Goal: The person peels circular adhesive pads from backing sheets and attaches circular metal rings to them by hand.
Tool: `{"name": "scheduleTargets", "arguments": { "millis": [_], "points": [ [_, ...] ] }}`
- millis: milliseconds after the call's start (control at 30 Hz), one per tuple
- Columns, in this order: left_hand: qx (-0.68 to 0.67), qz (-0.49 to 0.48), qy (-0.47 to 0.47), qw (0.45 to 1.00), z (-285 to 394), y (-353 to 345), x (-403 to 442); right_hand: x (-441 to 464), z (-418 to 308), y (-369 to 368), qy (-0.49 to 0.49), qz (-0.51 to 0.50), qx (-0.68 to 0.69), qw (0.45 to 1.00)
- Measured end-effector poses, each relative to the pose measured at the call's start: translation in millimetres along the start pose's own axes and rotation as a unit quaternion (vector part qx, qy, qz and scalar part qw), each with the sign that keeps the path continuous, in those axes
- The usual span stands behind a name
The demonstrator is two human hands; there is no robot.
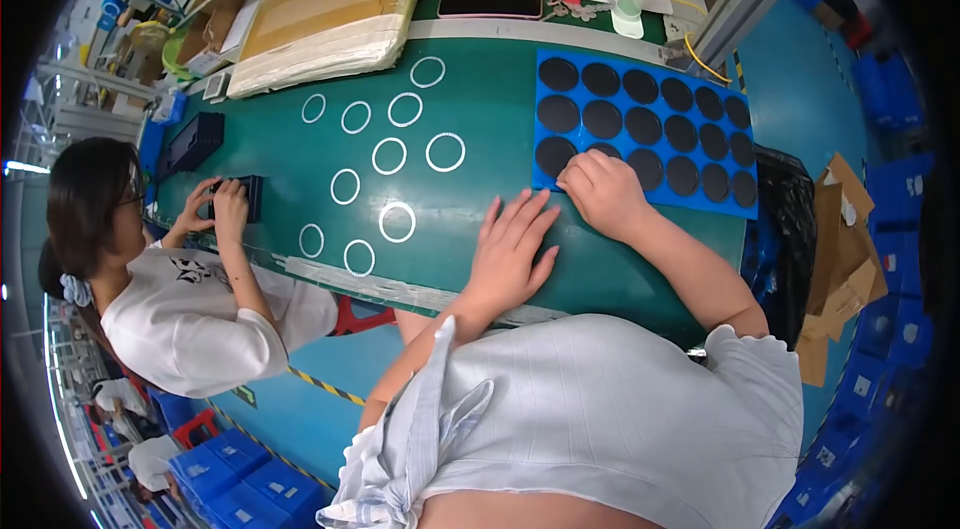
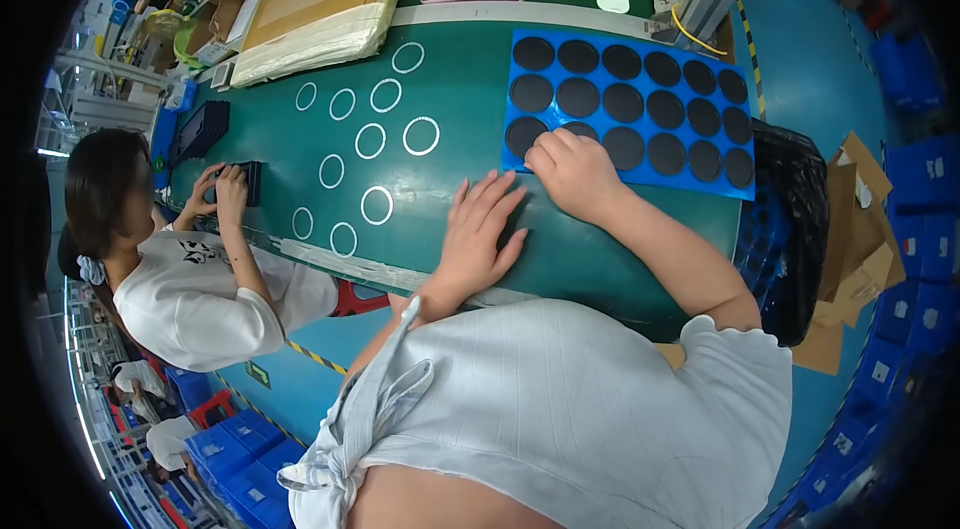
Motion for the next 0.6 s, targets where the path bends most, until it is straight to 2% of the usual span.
{"name": "scheduleTargets", "arguments": {
  "millis": [33,67,200,267,300,367,567,600],
  "points": [
    [0.106,-0.032,-0.022,0.994,0.8,0.1,6.8,-0.4,-0.8,1.4,-0.003,0.004,0.007,1.000],
    [0.133,-0.064,-0.021,0.989,-5.9,-5.1,8.0,-4.0,0.9,-1.2,-0.003,0.002,0.022,1.000],
    [0.110,-0.050,-0.043,0.992,-9.3,-14.5,7.9,-6.0,0.8,2.0,-0.032,0.017,0.060,0.998],
    [0.194,-0.038,-0.070,0.978,-9.1,-15.5,3.6,-8.1,1.9,-0.8,-0.047,0.018,0.087,0.995],
    [0.194,-0.039,-0.070,0.978,-7.8,-14.7,3.6,-8.4,2.0,-1.0,-0.049,0.018,0.088,0.995],
    [0.224,-0.052,-0.022,0.973,-5.3,-12.4,4.1,-8.3,1.3,-0.7,-0.040,0.022,0.092,0.995],
    [0.218,-0.032,-0.009,0.975,-6.6,-14.1,4.2,-8.7,0.5,0.9,-0.038,0.016,0.097,0.994],
    [0.213,-0.040,0.001,0.976,-6.3,-13.0,5.0,-6.4,1.8,2.4,-0.042,0.041,0.105,0.993]
  ]
}}
Point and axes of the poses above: each hand's wrist, its own x-axis towards the middle knuckle, its own y-axis out of the back of the hand, z = x × y, the point moved 1 cm from there along x, towards the middle knuckle, and after that the axes turned 8 degrees about -y, right-handed, at the moved point
